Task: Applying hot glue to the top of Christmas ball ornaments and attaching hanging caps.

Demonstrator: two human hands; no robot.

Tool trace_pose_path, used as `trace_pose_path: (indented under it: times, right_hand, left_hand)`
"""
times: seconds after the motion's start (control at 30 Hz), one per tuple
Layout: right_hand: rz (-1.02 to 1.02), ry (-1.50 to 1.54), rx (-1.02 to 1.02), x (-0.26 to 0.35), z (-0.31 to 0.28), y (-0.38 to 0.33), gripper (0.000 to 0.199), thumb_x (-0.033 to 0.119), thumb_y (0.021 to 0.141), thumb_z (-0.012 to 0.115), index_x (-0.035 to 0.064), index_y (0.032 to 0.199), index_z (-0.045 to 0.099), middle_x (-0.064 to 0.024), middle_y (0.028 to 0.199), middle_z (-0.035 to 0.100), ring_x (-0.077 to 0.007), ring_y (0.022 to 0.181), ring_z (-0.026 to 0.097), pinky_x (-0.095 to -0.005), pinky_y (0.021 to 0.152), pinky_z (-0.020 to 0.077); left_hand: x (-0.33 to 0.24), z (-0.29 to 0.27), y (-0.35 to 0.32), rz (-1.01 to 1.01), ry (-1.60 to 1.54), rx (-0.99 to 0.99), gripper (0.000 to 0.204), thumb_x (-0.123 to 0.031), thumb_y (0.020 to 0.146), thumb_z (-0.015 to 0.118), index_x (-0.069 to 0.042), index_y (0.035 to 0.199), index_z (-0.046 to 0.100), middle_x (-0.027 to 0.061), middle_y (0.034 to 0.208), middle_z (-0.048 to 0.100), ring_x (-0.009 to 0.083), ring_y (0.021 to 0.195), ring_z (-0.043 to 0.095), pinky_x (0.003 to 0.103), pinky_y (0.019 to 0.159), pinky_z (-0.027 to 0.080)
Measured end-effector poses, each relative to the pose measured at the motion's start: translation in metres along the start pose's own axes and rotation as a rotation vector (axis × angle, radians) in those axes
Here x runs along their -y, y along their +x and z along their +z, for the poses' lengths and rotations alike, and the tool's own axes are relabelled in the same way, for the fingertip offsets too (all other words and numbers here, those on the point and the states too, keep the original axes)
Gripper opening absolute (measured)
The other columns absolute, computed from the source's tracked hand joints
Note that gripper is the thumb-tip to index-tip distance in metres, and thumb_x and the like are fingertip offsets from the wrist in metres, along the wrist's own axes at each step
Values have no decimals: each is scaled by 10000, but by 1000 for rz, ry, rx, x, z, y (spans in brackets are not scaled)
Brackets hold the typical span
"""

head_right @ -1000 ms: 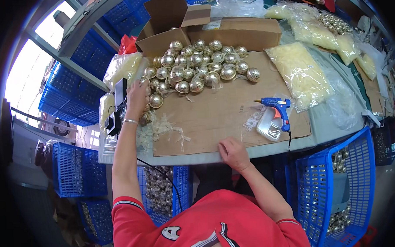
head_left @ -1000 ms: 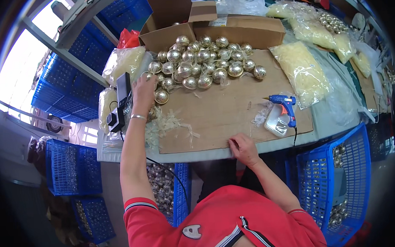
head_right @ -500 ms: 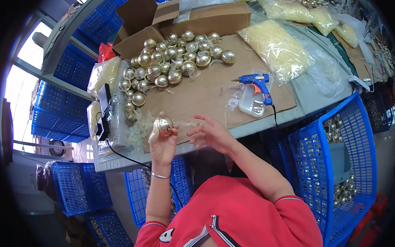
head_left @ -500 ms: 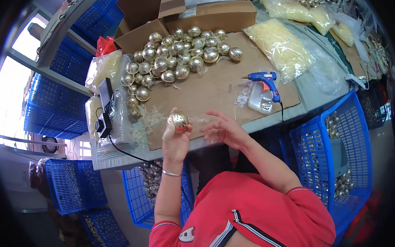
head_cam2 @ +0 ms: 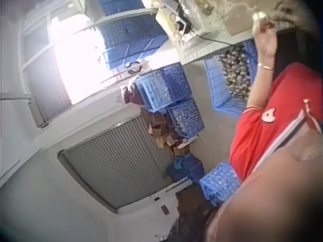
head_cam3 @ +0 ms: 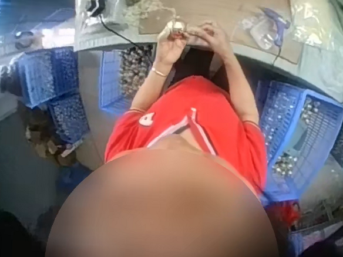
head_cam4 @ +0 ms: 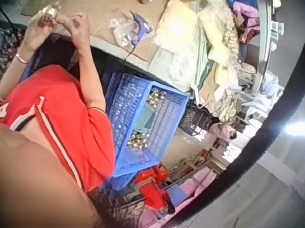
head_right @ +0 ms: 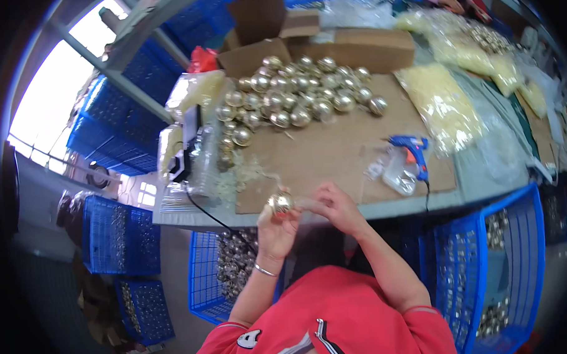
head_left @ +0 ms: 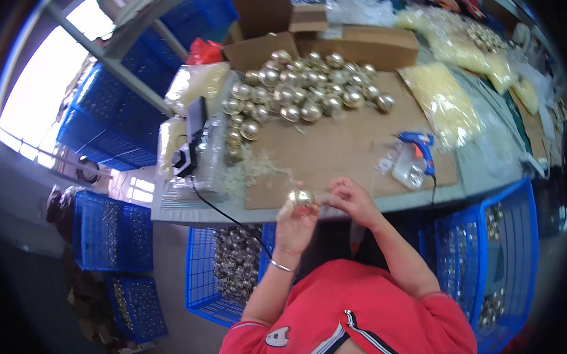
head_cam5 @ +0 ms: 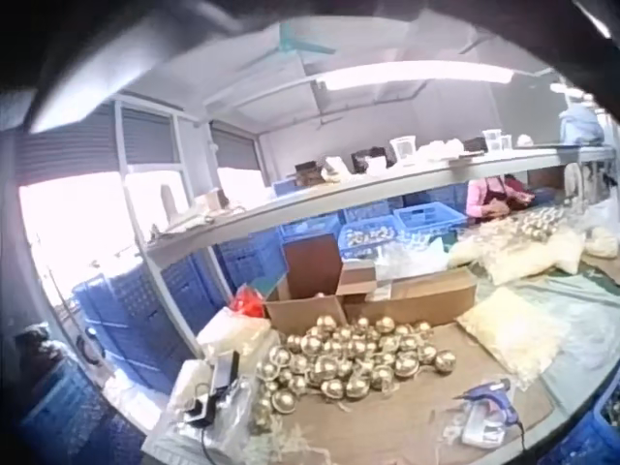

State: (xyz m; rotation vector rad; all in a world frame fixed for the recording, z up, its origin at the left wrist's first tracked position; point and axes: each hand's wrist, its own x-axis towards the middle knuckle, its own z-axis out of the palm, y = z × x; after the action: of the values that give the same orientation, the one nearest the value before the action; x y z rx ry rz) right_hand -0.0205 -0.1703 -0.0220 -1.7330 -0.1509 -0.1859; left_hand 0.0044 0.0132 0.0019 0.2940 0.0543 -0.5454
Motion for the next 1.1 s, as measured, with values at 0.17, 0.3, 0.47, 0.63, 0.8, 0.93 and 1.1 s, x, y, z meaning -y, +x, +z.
trace_pose_path:
  times: [0.17,0.3,0.47,0.63,0.8,0.93,1.1]
  right_hand:
    - [385,286,117,23,-18,-11,190,87,838,630,0,1007,636,-48,789,627,-111,605,577,-218,551,451]
    - [413,263,140,57,-17,-3,236,69,848,608,-19,1067,605,-27,687,595,-89,546,558,-199,462,422]
    - [483,429,125,33,-6,3,149,70,843,622,1,975,609,-12,670,575,-73,513,527,-185,431,377]
    - [499,585,-26,39,-11,5,79,56,823,646,26,882,602,-2,648,565,-54,491,496,-170,425,347]
    - [294,184,-44,57,-16,9,61,42,792,680,4,828,649,-1,678,576,-61,552,496,-198,508,381]
    - [111,-137,1,77,-16,12,69,46,770,693,-2,813,669,-14,699,574,-81,597,518,-215,535,395]
    - [191,-138,118,83,-22,5,88,28,795,656,-3,871,686,-13,652,563,-83,597,534,-215,532,418]
  left_hand:
    - [-2,-17,-5,-41,-66,-23,429,-187,869,606,-39,1249,474,96,1149,551,279,997,571,325,853,505]
    - [6,-23,-11,-58,-98,17,432,-172,863,620,-55,1249,466,83,1131,544,282,1005,564,326,868,499]
    - [6,-15,-11,-36,-111,-11,434,-164,863,620,-62,1252,459,75,1144,535,286,1007,563,337,877,496]
    - [2,-23,-12,-67,-111,21,465,-173,858,628,-76,1273,444,87,1137,540,282,1015,563,353,891,489]
    - [15,-29,-17,-148,-118,5,461,-218,880,599,-121,1297,429,105,1158,544,274,1031,565,365,893,482]
    - [31,-30,-26,-275,133,-34,398,-274,915,536,-149,1283,450,142,1183,551,299,1039,570,364,856,498]
    - [42,-33,-32,-388,150,-55,421,-249,932,499,-107,1319,412,139,1165,566,292,1042,579,335,821,511]
